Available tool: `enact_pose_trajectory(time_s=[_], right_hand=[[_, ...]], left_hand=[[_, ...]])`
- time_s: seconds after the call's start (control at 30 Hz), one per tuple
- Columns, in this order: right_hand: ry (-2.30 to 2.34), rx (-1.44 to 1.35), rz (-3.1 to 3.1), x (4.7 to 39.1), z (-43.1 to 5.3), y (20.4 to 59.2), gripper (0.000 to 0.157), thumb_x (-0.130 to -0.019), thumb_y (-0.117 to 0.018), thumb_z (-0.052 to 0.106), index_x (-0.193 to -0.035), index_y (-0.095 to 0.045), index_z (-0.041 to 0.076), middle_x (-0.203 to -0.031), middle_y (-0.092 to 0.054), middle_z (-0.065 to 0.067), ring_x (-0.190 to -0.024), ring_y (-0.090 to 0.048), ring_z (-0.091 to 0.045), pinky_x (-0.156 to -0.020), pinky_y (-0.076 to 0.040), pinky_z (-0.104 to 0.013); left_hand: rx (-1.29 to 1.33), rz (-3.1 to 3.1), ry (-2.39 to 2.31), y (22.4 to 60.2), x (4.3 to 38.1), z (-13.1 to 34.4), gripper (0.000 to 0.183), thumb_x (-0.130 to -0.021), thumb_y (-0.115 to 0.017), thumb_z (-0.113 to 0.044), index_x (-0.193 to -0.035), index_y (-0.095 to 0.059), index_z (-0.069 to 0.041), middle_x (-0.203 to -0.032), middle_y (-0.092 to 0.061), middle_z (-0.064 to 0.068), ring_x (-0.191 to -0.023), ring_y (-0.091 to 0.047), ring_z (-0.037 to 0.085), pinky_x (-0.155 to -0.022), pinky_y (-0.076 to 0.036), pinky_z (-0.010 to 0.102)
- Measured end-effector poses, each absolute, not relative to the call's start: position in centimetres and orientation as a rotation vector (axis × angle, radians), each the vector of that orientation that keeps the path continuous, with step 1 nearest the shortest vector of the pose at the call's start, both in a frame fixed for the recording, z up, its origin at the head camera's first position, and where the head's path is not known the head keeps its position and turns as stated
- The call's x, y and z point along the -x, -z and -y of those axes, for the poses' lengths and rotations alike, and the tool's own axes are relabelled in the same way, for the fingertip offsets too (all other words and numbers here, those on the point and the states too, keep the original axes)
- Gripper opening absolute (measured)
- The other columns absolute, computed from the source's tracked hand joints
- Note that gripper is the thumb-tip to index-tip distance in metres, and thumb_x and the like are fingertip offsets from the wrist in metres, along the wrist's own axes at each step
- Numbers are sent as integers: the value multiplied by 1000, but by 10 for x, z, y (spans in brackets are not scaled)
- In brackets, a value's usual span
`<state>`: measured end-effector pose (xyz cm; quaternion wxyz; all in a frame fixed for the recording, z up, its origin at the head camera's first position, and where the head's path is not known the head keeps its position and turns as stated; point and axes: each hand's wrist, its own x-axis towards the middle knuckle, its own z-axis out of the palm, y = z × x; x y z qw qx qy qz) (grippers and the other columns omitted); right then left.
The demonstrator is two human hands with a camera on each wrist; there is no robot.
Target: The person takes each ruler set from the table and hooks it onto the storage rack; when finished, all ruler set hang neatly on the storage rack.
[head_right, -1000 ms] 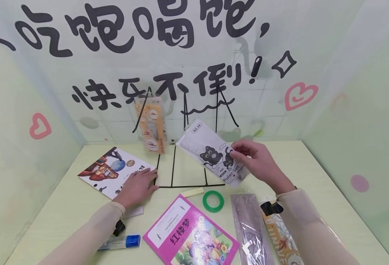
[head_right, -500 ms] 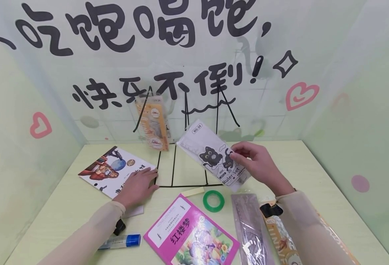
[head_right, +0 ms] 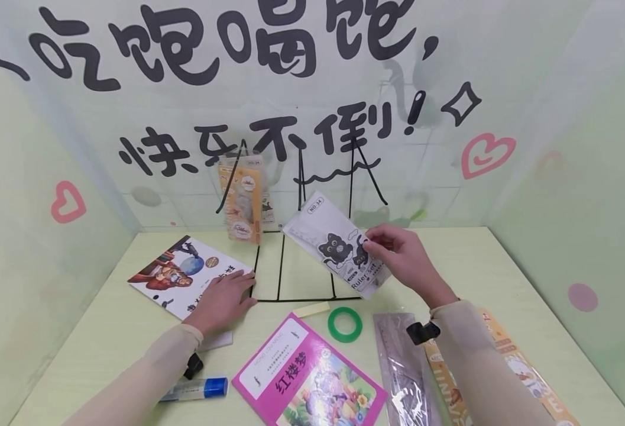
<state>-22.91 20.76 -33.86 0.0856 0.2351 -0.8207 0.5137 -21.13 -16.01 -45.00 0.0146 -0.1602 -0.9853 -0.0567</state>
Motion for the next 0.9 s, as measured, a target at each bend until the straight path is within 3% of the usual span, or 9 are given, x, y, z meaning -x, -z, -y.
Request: enact_pose_trajectory(time_s=[0.43,0.67,0.9], right_hand=[[-1581,-667,2457,221,-213,344,17,-85,-64,13,-100,-64,5,-90,-65,-5,-71,-60,-17,-63,-51,-23],[-1607,-730,2383,210,-216,344,14,-85,-62,4,-98,-63,1,-85,-65,-6,-68,-60,-17,-59,-51,-23],[-1603,-710,2376,197,-215,339,11,-86,-62,7,-96,-63,5,-82,-65,-7,-66,-60,-18,-55,-52,-27]], left_hand=[[504,3054,186,450,210,160,49,-88,-55,-41,-127,-53,-13,-138,-43,2,-129,-32,27,-102,-25,55],[518,3043,182,451,210,160,48,-88,-55,-42,-127,-54,-12,-137,-43,2,-129,-33,28,-101,-26,56],[506,3045,182,451,211,160,49,-88,-54,-42,-127,-53,-13,-138,-43,1,-129,-33,27,-102,-26,55]])
